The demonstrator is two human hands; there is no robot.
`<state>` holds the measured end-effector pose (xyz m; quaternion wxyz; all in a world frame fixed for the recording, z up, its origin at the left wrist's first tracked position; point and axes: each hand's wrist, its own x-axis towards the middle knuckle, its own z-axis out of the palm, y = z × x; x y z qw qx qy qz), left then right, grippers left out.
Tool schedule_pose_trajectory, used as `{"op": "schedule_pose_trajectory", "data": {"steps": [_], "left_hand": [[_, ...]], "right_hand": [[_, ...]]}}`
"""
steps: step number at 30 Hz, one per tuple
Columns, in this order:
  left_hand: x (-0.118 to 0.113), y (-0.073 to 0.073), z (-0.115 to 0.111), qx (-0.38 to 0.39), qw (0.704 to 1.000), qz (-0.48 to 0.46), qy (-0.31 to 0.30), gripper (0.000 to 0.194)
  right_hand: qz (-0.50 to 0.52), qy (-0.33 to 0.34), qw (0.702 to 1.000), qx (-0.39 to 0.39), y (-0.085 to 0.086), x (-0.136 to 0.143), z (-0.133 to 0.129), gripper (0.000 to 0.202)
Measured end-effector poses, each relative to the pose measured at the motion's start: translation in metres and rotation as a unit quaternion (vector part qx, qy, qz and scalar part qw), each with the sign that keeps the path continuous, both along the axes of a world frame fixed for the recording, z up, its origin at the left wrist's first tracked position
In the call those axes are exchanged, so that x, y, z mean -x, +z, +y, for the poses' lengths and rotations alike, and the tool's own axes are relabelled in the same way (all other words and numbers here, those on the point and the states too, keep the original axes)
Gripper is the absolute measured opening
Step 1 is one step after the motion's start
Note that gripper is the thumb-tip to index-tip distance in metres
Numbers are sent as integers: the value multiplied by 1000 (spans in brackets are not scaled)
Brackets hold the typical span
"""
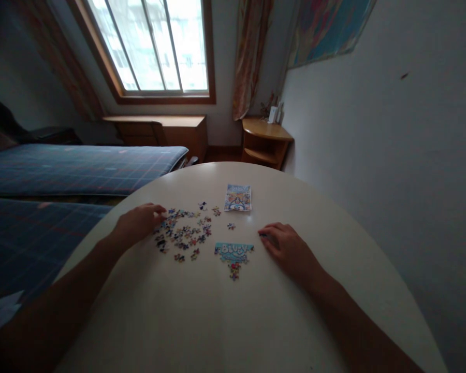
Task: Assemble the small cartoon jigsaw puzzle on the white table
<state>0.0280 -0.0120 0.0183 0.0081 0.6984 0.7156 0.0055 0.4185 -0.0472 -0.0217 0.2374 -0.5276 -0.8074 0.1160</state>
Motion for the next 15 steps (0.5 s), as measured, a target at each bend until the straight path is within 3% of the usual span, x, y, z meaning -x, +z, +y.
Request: {"op": "schedule_pose_trajectory", "data": {"steps": [7,15], "left_hand": [[3,-4,2,9,1000,-3,-20,32],[2,5,-4,26,999,26,17,33]], "right_hand": [[1,5,1000,-8,-1,-1,1,23],[0,4,1000,-4,2,0,0,22]]}}
